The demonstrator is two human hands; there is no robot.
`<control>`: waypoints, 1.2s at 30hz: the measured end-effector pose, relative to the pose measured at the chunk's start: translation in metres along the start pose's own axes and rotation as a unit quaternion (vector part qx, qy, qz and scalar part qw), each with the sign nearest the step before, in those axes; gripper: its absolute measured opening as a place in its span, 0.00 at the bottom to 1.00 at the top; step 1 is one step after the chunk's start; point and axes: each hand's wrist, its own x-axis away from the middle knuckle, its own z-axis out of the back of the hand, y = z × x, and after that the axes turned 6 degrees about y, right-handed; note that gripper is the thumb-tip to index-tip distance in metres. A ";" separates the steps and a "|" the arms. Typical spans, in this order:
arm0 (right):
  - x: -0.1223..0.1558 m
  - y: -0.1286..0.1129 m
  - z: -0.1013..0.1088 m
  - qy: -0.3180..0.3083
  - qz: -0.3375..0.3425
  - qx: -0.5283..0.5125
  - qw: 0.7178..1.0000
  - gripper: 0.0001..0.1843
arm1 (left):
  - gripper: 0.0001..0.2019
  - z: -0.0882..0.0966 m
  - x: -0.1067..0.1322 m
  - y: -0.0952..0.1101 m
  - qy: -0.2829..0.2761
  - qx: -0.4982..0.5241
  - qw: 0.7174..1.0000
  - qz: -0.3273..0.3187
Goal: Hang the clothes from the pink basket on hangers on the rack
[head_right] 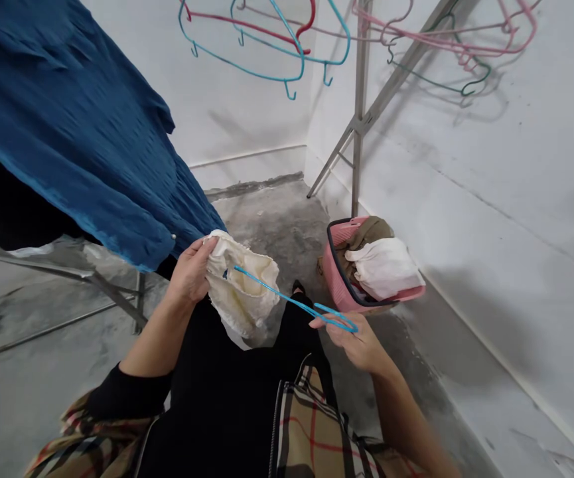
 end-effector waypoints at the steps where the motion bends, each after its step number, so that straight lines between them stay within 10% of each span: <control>1: -0.003 0.001 -0.003 -0.018 -0.009 -0.007 1.000 0.23 | 0.19 0.000 0.001 -0.001 -0.009 -0.009 1.000 -0.005; 7: -0.043 0.012 -0.047 0.016 -0.013 -0.030 0.999 0.27 | 0.13 -0.003 0.023 -0.014 -0.131 -0.253 0.945 -0.162; 14: -0.090 0.014 -0.068 0.103 0.058 -0.079 0.990 0.28 | 0.09 0.001 0.038 -0.003 -0.137 -0.574 0.605 -0.534; 17: -0.101 0.008 -0.054 0.113 0.100 -0.055 0.987 0.29 | 0.11 0.005 0.033 0.011 -0.174 -0.602 0.537 -0.565; 22: -0.105 -0.012 -0.046 0.216 0.215 0.041 0.952 0.21 | 0.15 0.007 0.035 0.019 -0.217 -0.647 0.517 -0.516; 26: -0.087 0.001 -0.062 0.416 0.310 0.195 0.832 0.14 | 0.13 0.008 0.044 0.020 -0.141 -0.653 0.533 -0.520; 28: -0.078 0.022 -0.073 0.342 0.316 0.241 0.852 0.13 | 0.12 0.009 0.046 0.022 -0.131 -0.642 0.549 -0.519; 32: -0.076 0.070 -0.082 -0.047 0.209 0.349 0.912 0.19 | 0.12 0.012 0.047 0.027 -0.137 -0.629 0.574 -0.506; 36: -0.086 0.094 -0.067 -0.074 0.137 0.450 0.879 0.19 | 0.12 0.020 0.044 0.032 -0.132 -0.627 0.583 -0.500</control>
